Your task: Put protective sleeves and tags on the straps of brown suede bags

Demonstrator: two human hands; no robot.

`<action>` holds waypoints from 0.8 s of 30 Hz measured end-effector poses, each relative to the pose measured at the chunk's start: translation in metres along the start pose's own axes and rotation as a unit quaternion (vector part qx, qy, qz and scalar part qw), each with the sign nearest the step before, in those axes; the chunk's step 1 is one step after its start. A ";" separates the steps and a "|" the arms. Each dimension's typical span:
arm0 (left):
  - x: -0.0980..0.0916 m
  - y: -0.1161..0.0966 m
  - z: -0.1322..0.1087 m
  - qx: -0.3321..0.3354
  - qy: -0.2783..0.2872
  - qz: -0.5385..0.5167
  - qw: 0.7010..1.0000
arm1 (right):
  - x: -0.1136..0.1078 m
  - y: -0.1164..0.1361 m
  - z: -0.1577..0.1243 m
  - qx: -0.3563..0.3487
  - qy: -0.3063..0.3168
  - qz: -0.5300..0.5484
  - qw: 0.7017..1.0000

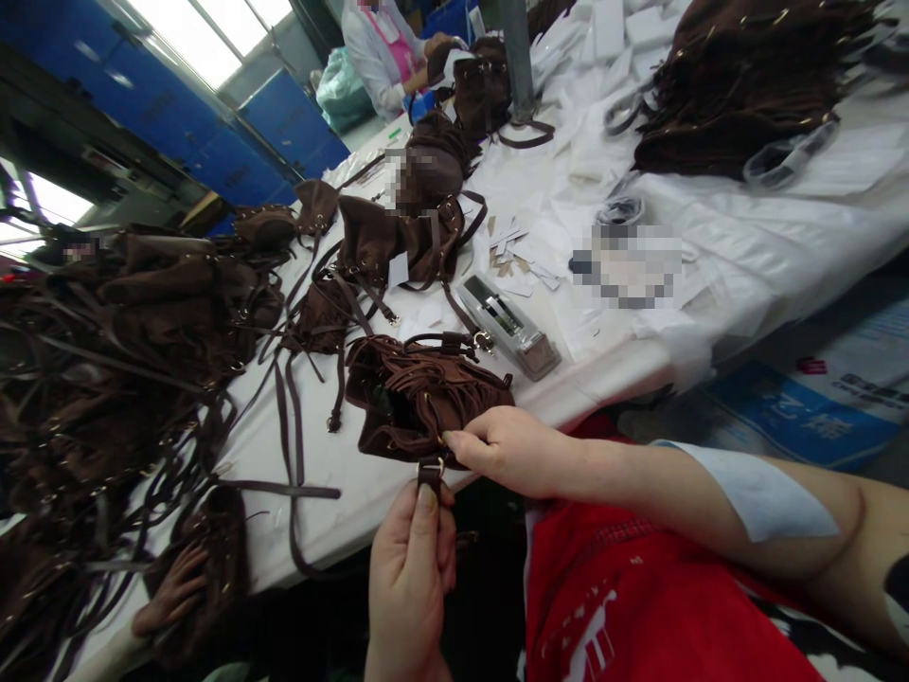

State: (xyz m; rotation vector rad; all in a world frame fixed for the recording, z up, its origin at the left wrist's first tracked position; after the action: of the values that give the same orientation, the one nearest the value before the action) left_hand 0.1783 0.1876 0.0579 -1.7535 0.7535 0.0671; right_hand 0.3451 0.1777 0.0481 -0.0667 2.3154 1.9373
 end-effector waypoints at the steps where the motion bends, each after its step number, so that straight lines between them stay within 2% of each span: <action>1: 0.000 -0.001 -0.001 0.006 0.000 0.008 1.000 | 0.000 0.000 0.000 0.000 0.002 -0.003 1.000; 8: 0.000 -0.014 -0.005 0.076 -0.002 0.119 0.990 | -0.001 -0.001 0.000 0.009 0.014 -0.008 1.000; 12: -0.002 -0.016 -0.004 0.111 -0.002 0.217 0.970 | -0.004 0.001 -0.003 -0.004 0.000 -0.024 1.000; 16: -0.002 -0.019 -0.004 0.145 -0.035 0.302 0.942 | -0.006 0.003 -0.005 -0.026 -0.014 -0.041 0.999; 20: -0.001 -0.024 -0.005 0.168 -0.063 0.334 0.925 | -0.006 0.001 -0.004 -0.018 -0.010 -0.044 0.999; 24: 0.000 -0.025 -0.004 0.167 -0.068 0.332 0.926 | -0.007 0.002 -0.006 -0.016 -0.008 -0.031 0.999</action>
State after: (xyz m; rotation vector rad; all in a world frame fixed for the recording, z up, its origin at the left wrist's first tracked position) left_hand 0.1899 0.1867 0.0802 -1.1001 1.1530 0.4859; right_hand 0.3515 0.1722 0.0518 -0.1247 2.2437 1.9385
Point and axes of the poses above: each hand's wrist, its own z-axis towards the middle knuckle, its own x-axis out of the palm, y = z × x, the point moved 3 cm from there along z, towards the middle knuckle, and after that the axes turned 12 degrees about z, right-handed, at the moved point
